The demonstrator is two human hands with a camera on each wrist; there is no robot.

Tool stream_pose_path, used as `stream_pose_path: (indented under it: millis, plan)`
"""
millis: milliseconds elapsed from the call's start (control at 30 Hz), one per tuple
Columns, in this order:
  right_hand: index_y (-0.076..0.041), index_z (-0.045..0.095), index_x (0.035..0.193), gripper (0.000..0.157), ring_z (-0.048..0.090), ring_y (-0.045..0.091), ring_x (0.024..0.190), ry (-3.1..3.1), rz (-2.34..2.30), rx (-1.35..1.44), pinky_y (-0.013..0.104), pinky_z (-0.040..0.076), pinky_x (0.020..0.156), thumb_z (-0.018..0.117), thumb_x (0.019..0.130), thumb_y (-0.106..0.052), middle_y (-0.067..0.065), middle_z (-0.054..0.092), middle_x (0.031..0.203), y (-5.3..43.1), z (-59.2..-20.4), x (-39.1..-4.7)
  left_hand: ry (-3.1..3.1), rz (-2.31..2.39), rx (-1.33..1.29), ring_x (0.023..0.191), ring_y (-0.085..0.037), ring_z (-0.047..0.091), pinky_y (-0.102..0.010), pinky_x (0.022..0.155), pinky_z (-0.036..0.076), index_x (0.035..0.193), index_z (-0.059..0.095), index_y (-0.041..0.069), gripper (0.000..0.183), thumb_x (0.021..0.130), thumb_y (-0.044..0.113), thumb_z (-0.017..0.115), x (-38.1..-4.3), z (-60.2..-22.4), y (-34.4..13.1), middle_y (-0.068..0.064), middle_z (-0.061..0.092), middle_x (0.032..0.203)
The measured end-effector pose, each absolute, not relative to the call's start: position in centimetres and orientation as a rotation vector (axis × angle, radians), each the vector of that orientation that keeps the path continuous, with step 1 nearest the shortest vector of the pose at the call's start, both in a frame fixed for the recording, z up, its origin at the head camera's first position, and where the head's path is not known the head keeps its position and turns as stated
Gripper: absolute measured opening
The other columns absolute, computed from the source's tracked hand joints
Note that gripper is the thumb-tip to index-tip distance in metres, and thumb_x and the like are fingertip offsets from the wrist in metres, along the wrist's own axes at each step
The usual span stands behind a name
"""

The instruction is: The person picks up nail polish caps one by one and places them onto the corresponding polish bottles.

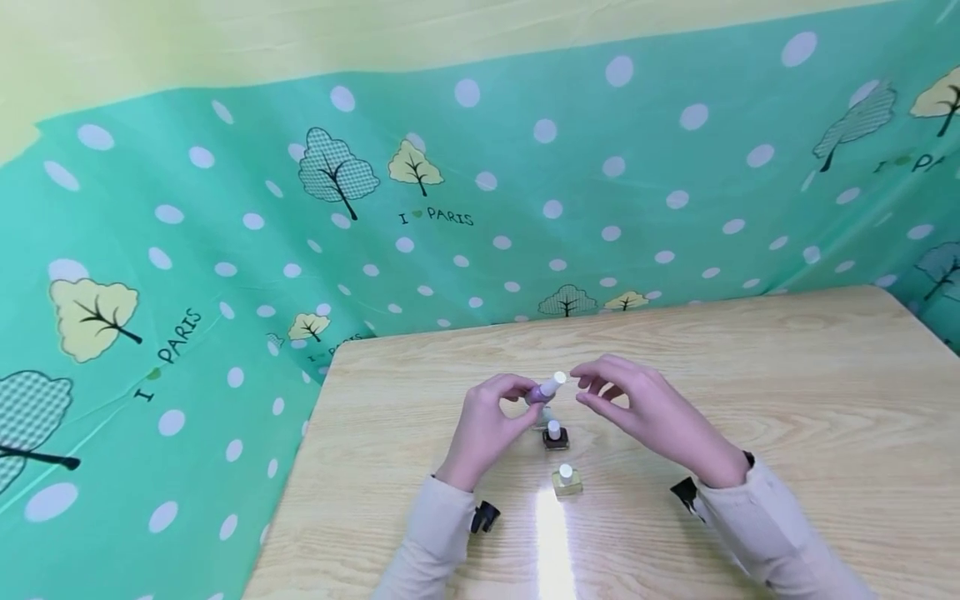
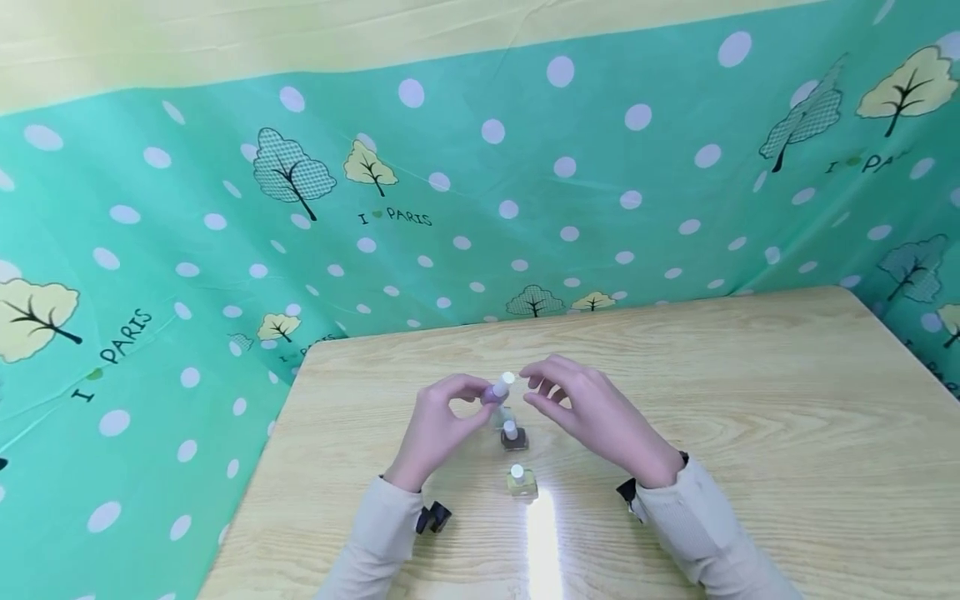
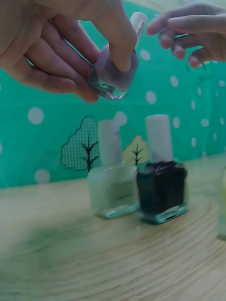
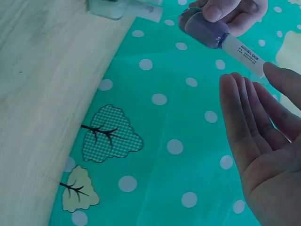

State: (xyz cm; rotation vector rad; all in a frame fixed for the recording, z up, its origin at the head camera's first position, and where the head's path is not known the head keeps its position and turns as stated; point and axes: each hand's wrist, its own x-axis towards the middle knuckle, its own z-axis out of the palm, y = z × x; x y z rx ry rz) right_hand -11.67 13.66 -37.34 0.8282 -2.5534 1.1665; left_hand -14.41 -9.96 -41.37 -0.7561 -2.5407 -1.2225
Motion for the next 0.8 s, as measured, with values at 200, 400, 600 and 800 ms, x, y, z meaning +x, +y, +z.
stream_pose_path:
  millis: [200,400,600,800]
  plan:
    - [-0.013,0.067,0.116,0.023,0.065,0.006,0.087,-2.619,1.148,0.814,0.029,0.059,0.078,0.069,0.093,-0.013,-0.009,0.067,0.101,14.0,-38.2,-11.9,-2.584,-1.359,-0.623,0.088,-0.010,0.070,-0.028,0.086,0.057,0.103,0.073,0.012,0.020,0.083,0.013,0.080,-15.5,-42.5,-10.6,0.002,0.075,0.099]
    - [-0.013,0.068,0.116,0.024,0.064,0.008,0.091,-2.667,1.099,0.784,0.034,0.058,0.080,0.071,0.092,-0.014,-0.008,0.066,0.103,14.6,-39.1,-11.9,-2.605,-1.487,-0.505,0.088,-0.011,0.071,-0.034,0.091,0.057,0.104,0.073,0.010,0.022,0.083,0.013,0.079,-16.2,-43.4,-11.2,-0.001,0.075,0.100]
    - [-0.013,0.067,0.118,0.025,0.065,0.012,0.093,-2.712,1.072,0.764,0.035,0.058,0.081,0.069,0.094,-0.018,-0.007,0.065,0.105,15.1,-39.8,-11.9,-2.619,-1.617,-0.426,0.090,-0.017,0.072,-0.034,0.089,0.058,0.106,0.071,0.007,0.023,0.085,0.011,0.078,-17.2,-44.5,-11.6,-0.007,0.074,0.102]
    - [-0.011,0.065,0.122,0.028,0.065,0.016,0.095,-2.744,1.070,0.759,0.037,0.058,0.083,0.068,0.095,-0.020,-0.005,0.065,0.106,15.6,-40.2,-11.6,-2.679,-1.736,-0.337,0.095,-0.022,0.073,-0.022,0.083,0.058,0.107,0.069,0.003,0.024,0.084,0.009,0.078,-18.3,-45.9,-11.7,-0.012,0.073,0.107]
